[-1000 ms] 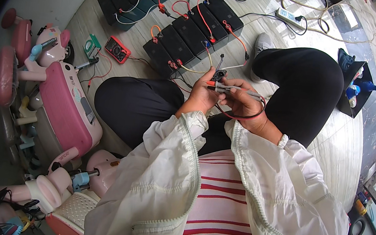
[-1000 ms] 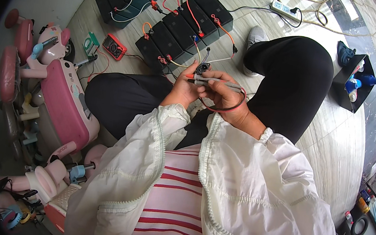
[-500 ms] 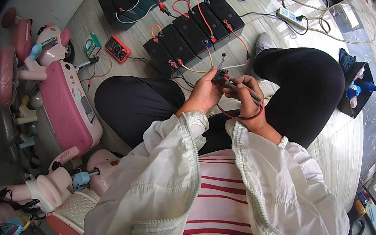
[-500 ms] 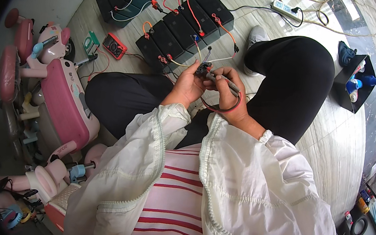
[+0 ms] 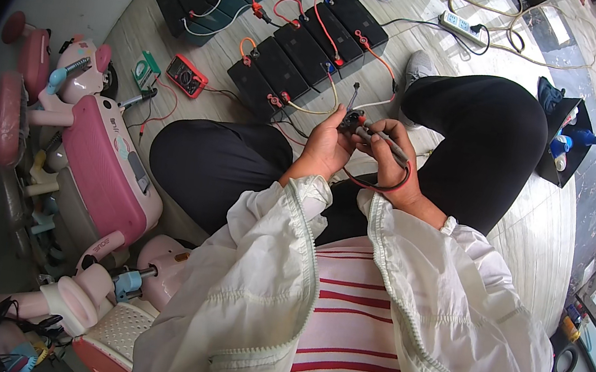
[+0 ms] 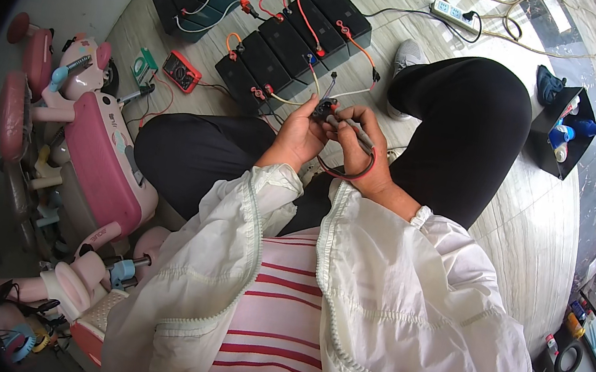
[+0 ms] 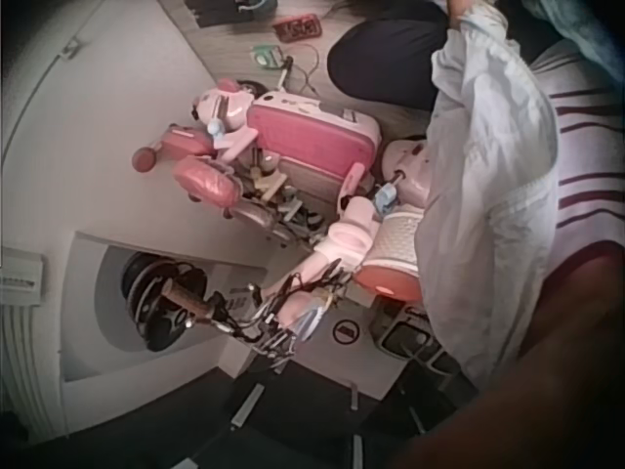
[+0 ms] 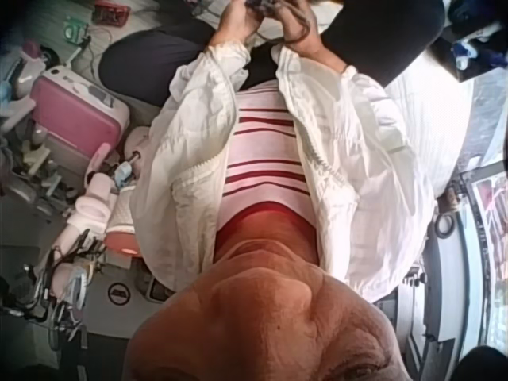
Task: The person sits on the floor and connects wires to a series of black battery packs using a multimeter. They attach probes to terminals, adjust connections, and test the circuit.
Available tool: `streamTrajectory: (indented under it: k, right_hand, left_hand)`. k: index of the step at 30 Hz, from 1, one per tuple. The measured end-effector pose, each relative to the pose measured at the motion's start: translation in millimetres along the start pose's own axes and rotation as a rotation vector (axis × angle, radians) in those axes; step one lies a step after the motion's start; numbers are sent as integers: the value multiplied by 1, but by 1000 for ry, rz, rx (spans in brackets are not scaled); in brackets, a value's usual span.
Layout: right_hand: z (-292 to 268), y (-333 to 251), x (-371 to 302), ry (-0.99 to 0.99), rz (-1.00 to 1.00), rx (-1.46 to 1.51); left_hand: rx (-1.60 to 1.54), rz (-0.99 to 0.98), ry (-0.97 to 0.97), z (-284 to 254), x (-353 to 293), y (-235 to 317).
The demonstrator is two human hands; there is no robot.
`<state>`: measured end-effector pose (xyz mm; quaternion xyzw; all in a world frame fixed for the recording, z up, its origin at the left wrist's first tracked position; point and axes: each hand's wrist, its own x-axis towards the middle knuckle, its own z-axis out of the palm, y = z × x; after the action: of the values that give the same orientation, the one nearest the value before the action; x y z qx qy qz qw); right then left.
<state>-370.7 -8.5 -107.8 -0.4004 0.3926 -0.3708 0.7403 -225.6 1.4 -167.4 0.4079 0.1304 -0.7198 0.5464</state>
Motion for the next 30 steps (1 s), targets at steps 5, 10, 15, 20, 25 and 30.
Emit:
streamTrajectory:
  k: [5, 10, 15, 20, 25, 30]
  right_hand:
    - [0, 0, 0, -2, -1, -10]
    - [0, 6, 0, 18, -9, -21]
    - [2, 2, 1, 33, -3, -45]
    - [4, 2, 0, 37, 11, -65]
    - [4, 1, 1, 32, 12, -81]
    - [4, 0, 2, 35, 8, -118]
  left_hand:
    - [-5, -15, -13, -5, 3, 0]
    - [-10, 21, -22, -8, 6, -3]
    - [-61, -2, -19, -7, 6, -4]
    - [-45, 36, -7, -3, -1, -4]
    - [-69, 27, -53, -10, 3, -4]
    - [-70, 24, -52, -10, 5, -5]
